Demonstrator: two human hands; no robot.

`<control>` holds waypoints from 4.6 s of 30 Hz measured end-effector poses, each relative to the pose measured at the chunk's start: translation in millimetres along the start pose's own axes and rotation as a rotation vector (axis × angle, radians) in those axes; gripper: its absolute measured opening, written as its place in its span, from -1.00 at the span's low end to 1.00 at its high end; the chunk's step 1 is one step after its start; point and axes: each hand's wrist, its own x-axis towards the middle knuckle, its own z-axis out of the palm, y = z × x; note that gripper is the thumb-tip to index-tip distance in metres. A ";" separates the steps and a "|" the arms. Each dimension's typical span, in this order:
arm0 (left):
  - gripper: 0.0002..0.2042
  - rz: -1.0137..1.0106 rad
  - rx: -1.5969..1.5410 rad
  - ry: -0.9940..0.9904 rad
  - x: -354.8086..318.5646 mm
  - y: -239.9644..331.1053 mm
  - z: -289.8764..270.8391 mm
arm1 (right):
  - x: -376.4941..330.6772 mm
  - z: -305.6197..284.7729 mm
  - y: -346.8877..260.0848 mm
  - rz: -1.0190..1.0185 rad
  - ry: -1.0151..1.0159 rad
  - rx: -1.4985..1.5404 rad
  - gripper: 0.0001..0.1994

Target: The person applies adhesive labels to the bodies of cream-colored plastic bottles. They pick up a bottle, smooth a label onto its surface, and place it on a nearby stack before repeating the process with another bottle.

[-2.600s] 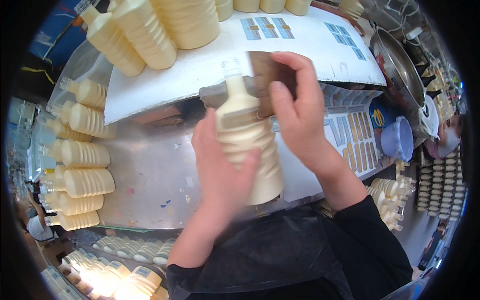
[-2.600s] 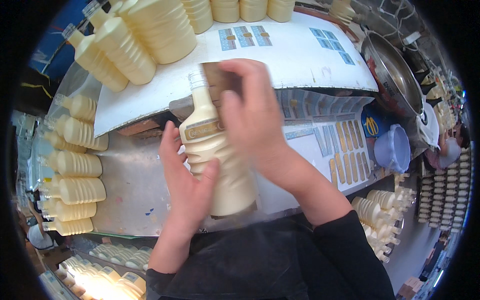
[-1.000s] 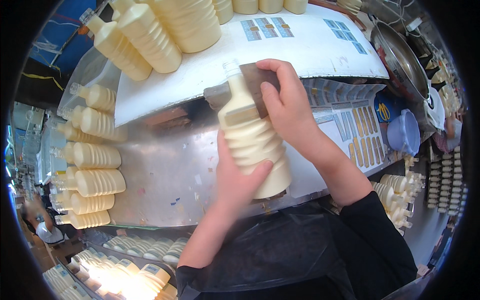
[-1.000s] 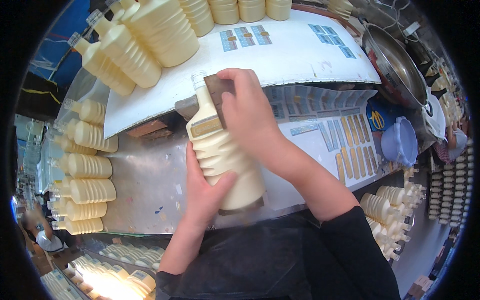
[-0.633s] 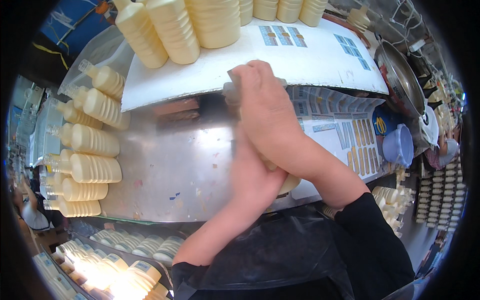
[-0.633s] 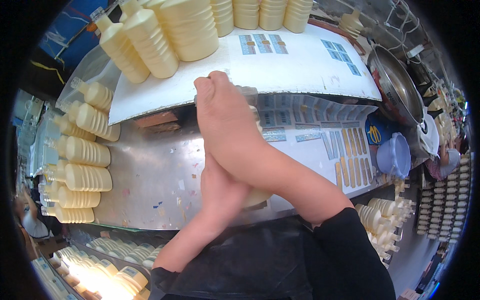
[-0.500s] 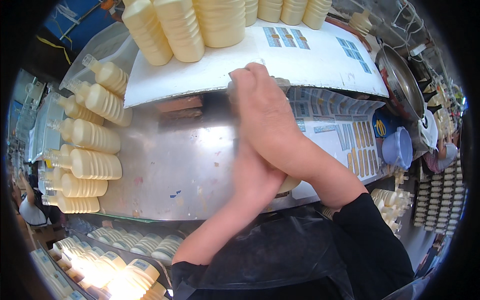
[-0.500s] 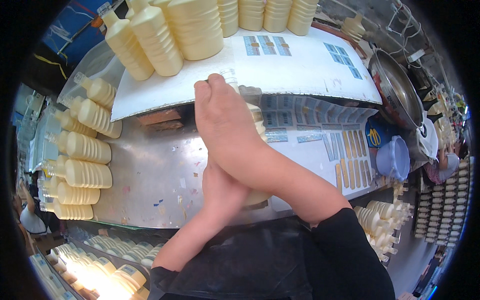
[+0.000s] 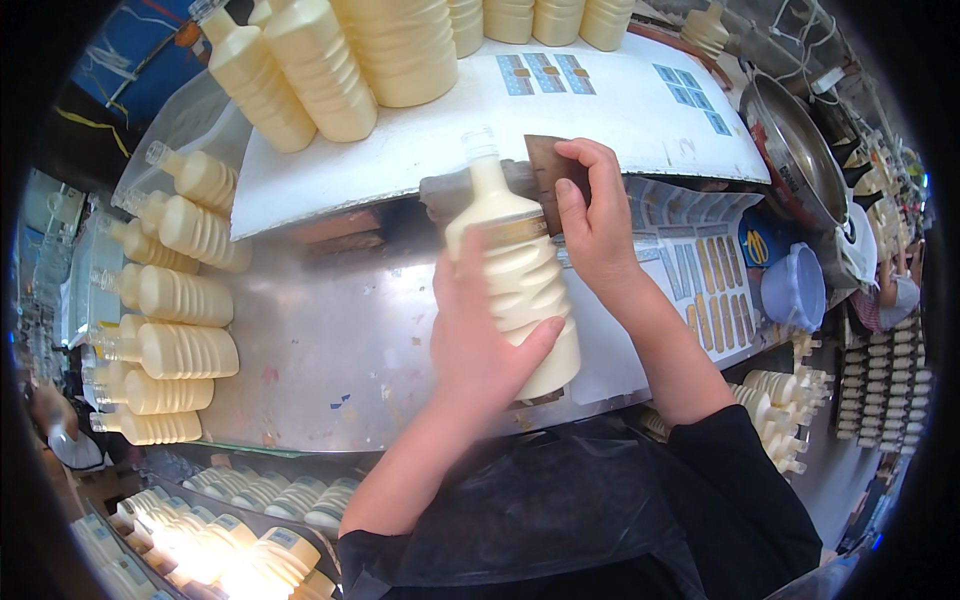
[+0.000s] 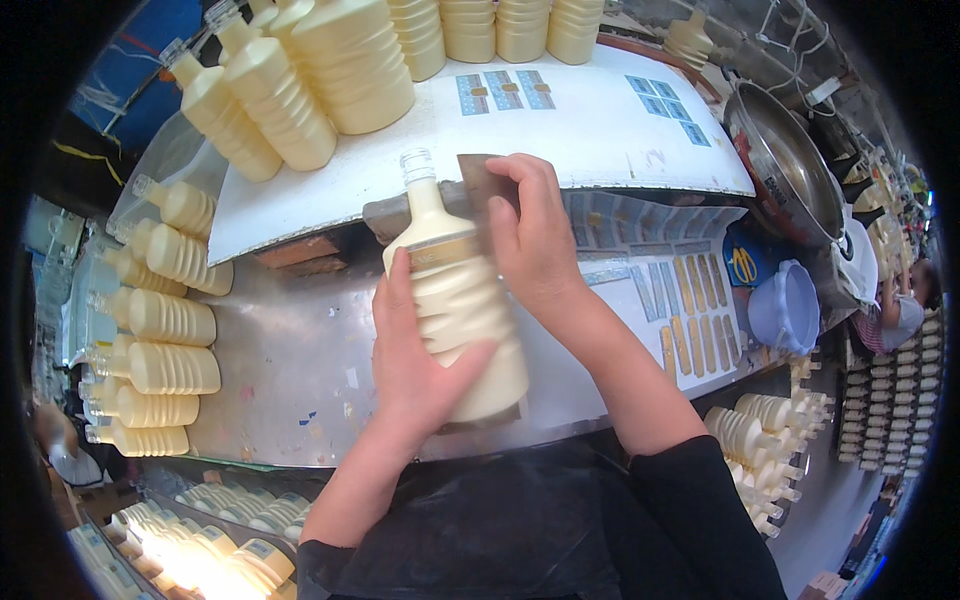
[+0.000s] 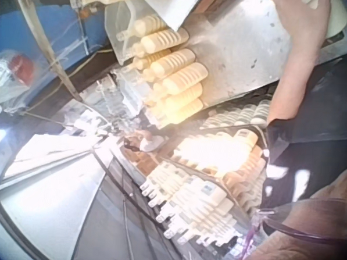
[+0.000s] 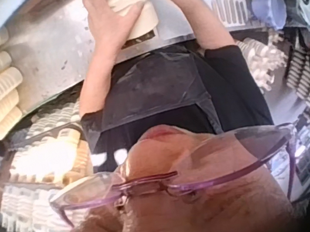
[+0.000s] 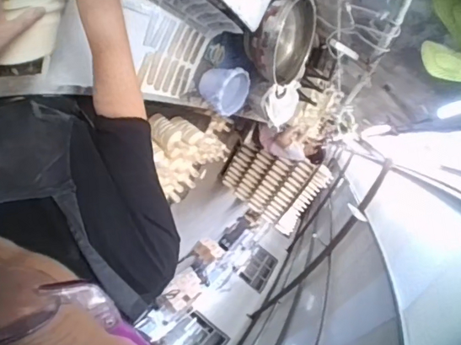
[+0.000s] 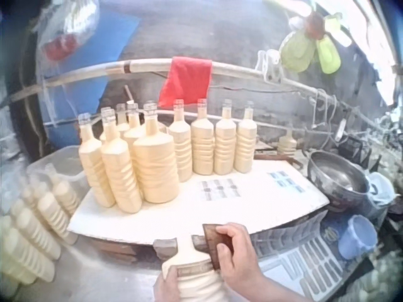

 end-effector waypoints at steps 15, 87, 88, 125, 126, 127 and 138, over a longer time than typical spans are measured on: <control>0.21 -0.115 -0.052 0.027 -2.8 14.1 1.7 | 16.0 9.4 -53.1 0.084 -0.092 0.011 -0.67; 0.10 -0.097 -0.214 0.015 -3.9 -18.3 8.2 | -22.3 -18.5 -8.1 0.213 0.119 0.190 -0.73; 0.10 -0.084 -0.232 0.010 -4.0 -15.3 6.9 | -24.1 -22.4 -14.4 0.231 0.133 0.166 -0.75; 0.07 -0.169 -0.373 0.040 -21.1 -9.5 6.9 | 77.3 -69.4 56.4 0.170 -0.673 -0.815 -0.78; 0.07 -0.153 -0.347 0.045 -21.6 -10.2 7.8 | 51.8 -76.4 49.8 0.115 -0.587 -0.779 -0.77; 0.07 -0.158 -0.366 0.032 -21.6 -8.9 7.9 | 34.1 -80.5 44.7 0.064 -0.505 -0.739 -0.75; 0.01 -0.076 -0.258 0.077 -57.6 -31.3 14.1 | -2.0 -79.7 60.1 -0.268 -0.114 -0.517 -0.90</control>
